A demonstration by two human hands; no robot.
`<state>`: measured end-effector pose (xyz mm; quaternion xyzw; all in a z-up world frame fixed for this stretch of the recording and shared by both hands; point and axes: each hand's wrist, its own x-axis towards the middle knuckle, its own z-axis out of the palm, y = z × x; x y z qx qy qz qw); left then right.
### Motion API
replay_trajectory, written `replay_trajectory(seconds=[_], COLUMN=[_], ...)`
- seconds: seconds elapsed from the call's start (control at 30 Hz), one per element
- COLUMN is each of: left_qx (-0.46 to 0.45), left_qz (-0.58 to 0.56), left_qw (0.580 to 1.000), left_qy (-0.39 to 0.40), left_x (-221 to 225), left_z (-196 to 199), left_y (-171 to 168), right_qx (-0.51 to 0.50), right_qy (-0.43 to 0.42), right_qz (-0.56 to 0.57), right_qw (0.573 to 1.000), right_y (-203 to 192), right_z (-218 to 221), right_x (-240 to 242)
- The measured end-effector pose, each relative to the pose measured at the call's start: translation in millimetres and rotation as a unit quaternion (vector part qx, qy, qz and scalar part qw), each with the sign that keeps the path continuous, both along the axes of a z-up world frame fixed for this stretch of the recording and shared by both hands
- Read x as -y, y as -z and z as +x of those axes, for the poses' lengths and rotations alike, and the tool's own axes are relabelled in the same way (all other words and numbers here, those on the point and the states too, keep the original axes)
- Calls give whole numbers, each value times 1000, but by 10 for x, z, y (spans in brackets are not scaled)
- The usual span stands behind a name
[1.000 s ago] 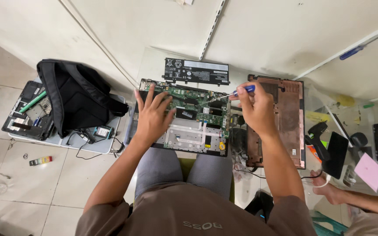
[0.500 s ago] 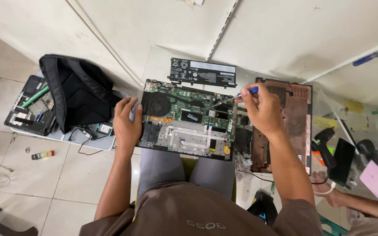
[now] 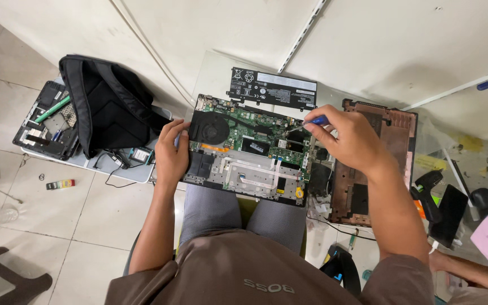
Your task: The person uses a screwdriver to remove screws from the back of a laptop, detaches the battery, and removes the cooling fan assembly. The person then wipes the laptop's internal components with a tissue.
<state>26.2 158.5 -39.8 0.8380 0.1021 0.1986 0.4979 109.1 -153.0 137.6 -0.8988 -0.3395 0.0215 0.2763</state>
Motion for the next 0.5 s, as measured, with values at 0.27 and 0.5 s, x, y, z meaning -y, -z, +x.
replay_trajectory(seconds=[0.27,0.5], left_qx=[16,2], left_qz=[-58,-105], left_qw=[997,989], left_qy=[46,102], left_x=[-73,-54], left_z=[-25,-57], left_y=[12,-152], right_qx=[44,48], right_qy=[9,26], right_qz=[-43,-32], right_qw=[998,998], right_y=[149,195], right_z=[112,149], right_x=[49,93])
